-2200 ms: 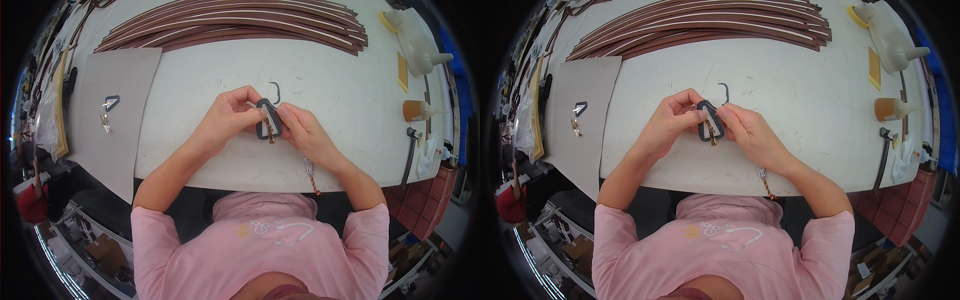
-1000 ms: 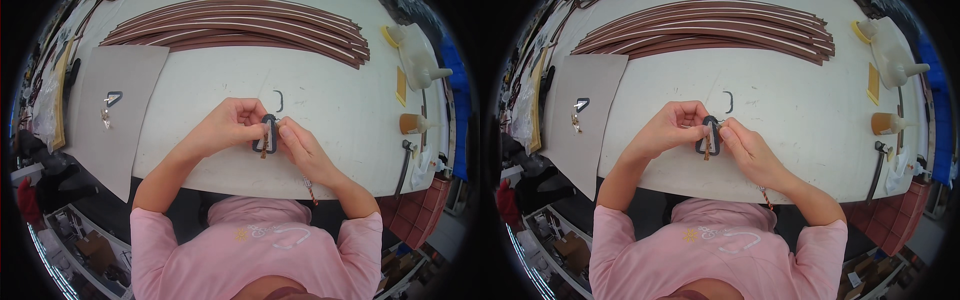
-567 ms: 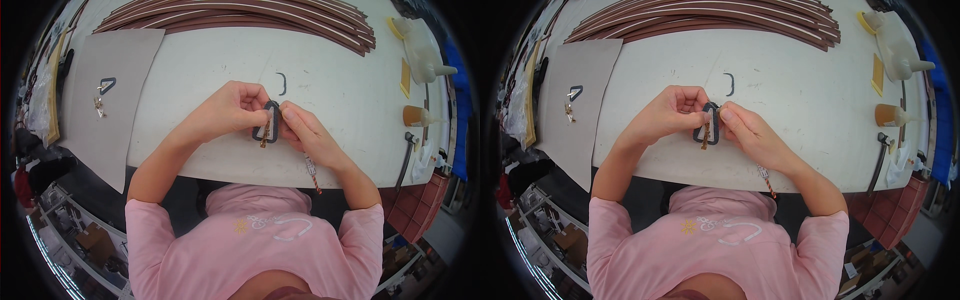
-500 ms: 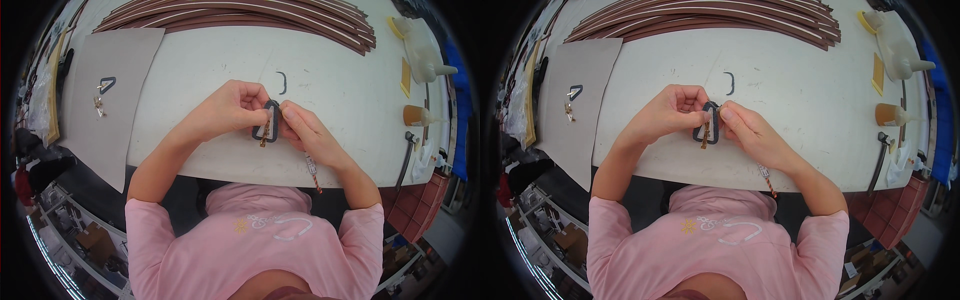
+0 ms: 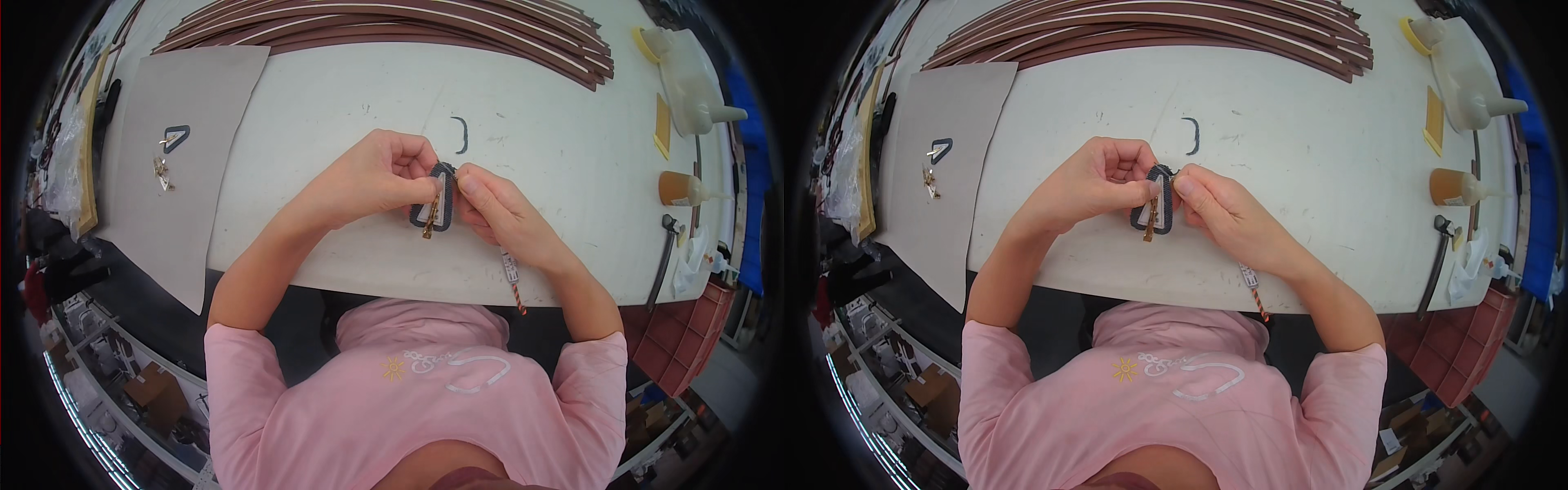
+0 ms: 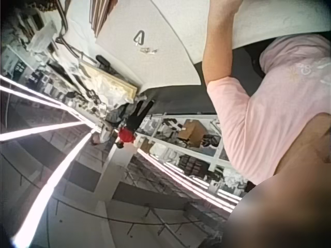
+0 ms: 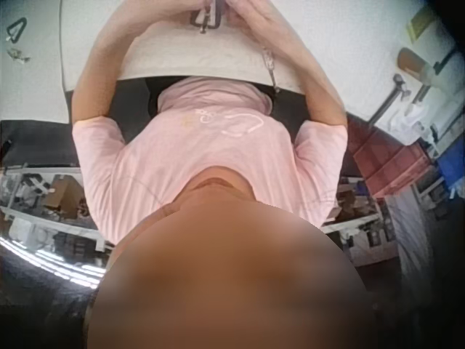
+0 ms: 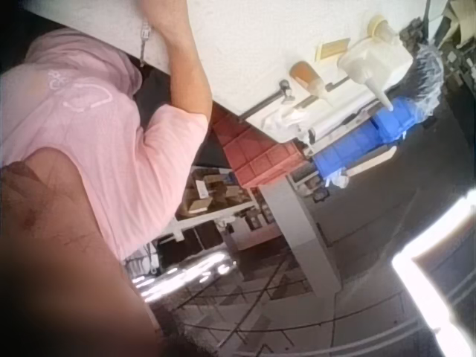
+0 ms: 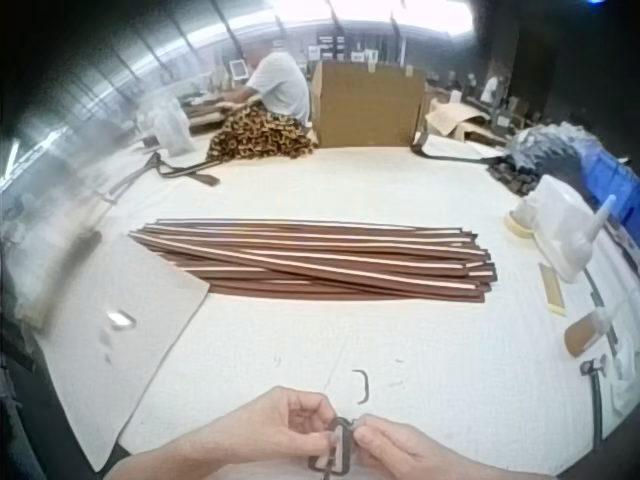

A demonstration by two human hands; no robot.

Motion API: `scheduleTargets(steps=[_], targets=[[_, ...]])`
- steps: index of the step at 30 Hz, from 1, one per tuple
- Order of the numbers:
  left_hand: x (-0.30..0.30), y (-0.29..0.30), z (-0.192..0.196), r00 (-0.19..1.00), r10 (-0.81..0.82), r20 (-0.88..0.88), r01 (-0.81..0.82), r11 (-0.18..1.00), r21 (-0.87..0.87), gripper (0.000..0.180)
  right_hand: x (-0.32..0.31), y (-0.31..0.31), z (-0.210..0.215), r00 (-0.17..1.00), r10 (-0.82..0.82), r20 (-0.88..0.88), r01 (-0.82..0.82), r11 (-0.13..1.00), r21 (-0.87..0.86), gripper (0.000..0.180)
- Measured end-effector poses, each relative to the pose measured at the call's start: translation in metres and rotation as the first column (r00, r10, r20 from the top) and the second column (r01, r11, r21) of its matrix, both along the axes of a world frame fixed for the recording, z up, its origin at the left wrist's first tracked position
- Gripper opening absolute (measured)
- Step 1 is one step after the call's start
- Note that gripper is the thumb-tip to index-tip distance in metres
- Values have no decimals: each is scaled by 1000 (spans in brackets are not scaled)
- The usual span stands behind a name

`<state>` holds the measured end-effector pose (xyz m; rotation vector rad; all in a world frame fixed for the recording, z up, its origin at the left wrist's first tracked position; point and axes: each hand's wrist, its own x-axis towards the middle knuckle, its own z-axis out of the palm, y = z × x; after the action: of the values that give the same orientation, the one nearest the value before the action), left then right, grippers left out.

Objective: Attaching metal hardware hooks to small leather pieces using pliers and specialized assembly tools.

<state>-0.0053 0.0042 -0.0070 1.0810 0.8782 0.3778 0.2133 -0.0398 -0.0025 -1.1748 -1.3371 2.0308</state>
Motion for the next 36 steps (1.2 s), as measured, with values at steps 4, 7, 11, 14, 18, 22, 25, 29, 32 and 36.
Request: scheduleTargets(steps=[4, 7, 11, 14, 18, 22, 25, 29, 32, 36], targets=[[0, 1, 0, 1000, 2, 3, -2, 1000, -9, 9, 0, 1, -1, 1000, 1, 1, -1, 1000, 10, 35], [-1, 1, 1, 1000, -6, 2, 6, 1000, 6, 10, 3, 3, 1, 1000, 24, 15, -23, 999, -39, 36], [-2, 2, 3, 999, -33, -20, 34, 999, 4, 9, 4, 3, 3, 1000, 27, 12, -27, 998, -54, 36], [-3, 2, 5, 998, -59, -11, 59, 998, 14, 8, 6, 3, 4, 998, 54, 27, -52, 996, -66, 35], [-5, 2, 1, 997, -81, 2, 81, 997, 14, 8, 9, 4, 3, 995, 81, 53, -79, 996, -42, 34], [-4, 2, 1, 995, -97, 13, 97, 995, 29, 11, 13, 6, 4, 990, 130, 55, -127, 990, -63, 33], [-6, 4, 5, 990, -138, -18, 139, 990, 25, 11, 13, 8, 7, 985, 155, 71, -150, 986, -74, 34], [-8, 6, 3, 985, -170, 0, 170, 985, 34, 10, 14, 10, 6, 980, 191, 65, -187, 981, -54, 34], [-8, 8, 8, 984, -178, 7, 178, 984, 3, 9, 18, 13, 4, 976, 212, 54, -208, 975, -77, 35], [-11, 9, 5, 975, -223, 3, 223, 974, -41, 8, 19, 13, 4, 965, 258, 40, -255, 965, -64, 35]])
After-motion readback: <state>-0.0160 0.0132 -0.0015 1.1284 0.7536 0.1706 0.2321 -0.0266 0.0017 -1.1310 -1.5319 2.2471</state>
